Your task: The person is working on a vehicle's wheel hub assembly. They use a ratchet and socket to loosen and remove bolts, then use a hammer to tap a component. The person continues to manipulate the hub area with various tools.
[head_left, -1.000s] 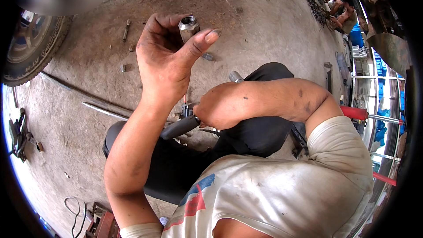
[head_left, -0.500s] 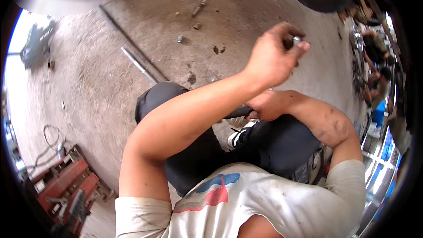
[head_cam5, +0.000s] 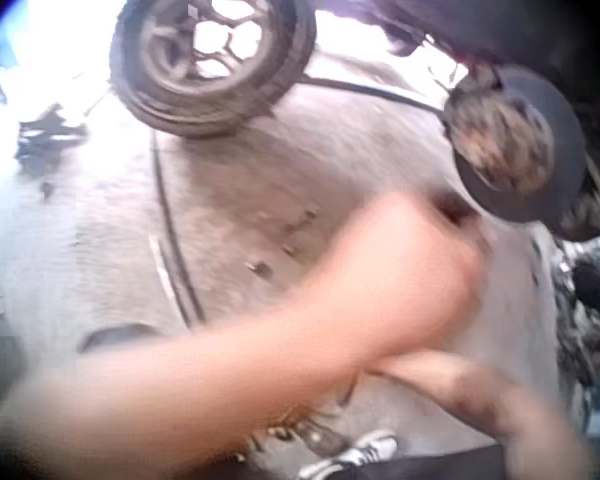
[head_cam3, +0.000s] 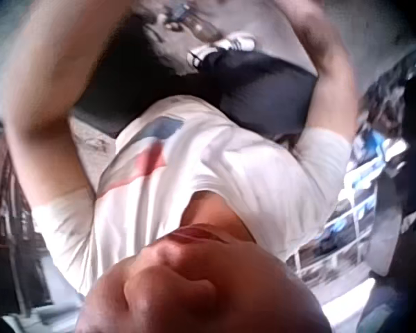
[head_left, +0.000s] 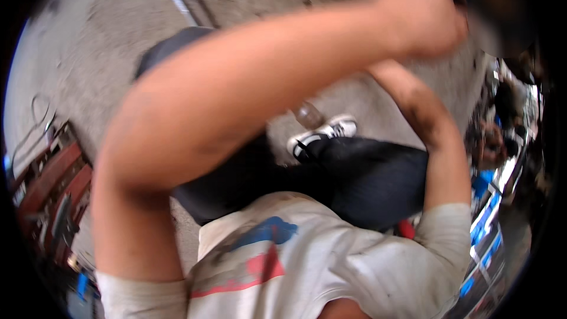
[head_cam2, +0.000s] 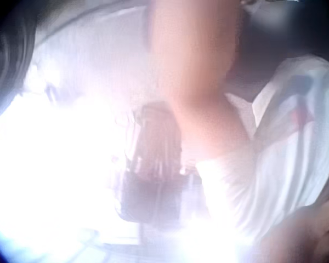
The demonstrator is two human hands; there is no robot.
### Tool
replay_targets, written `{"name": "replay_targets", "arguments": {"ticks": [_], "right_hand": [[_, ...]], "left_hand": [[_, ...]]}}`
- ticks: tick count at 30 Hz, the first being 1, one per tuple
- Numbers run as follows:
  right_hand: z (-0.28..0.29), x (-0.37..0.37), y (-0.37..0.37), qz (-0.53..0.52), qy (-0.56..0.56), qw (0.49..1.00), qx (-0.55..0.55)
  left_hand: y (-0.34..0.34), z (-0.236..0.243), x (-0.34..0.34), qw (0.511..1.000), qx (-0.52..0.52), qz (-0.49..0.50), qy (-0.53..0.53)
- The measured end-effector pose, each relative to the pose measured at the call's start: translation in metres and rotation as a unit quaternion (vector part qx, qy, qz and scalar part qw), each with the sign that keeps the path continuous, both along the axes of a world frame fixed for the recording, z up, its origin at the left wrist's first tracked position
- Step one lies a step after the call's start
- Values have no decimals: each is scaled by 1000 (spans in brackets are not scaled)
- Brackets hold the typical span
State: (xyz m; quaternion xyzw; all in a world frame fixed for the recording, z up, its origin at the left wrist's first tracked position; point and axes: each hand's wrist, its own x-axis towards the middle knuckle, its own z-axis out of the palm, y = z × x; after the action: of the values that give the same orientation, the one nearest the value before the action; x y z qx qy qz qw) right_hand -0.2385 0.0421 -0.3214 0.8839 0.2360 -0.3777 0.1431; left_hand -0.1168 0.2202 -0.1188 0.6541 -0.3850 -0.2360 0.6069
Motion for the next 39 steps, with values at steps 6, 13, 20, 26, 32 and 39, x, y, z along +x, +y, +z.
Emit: {"name": "replay_targets", "arguments": {"ticks": [6, 13, 20, 26, 32, 39], "right_hand": [[-50, 15, 12, -2, -31, 998, 51], [-62, 17, 28, 21, 35, 999, 21], [-88, 9, 29, 13, 84, 996, 23], [-122, 20, 71, -111, 160, 980, -36], [-109, 27, 60, -106, 144, 984, 1], [-102, 41, 39, -113, 109, 986, 54]], "left_hand": [[14, -27, 11, 997, 65, 41, -20], [33, -85, 9, 975, 209, -6, -78], [42, -118, 8, 952, 284, -41, -110], [43, -128, 10, 931, 342, -42, -119], [55, -127, 13, 924, 361, -41, -121], [55, -131, 19, 908, 380, -67, -161]]}}
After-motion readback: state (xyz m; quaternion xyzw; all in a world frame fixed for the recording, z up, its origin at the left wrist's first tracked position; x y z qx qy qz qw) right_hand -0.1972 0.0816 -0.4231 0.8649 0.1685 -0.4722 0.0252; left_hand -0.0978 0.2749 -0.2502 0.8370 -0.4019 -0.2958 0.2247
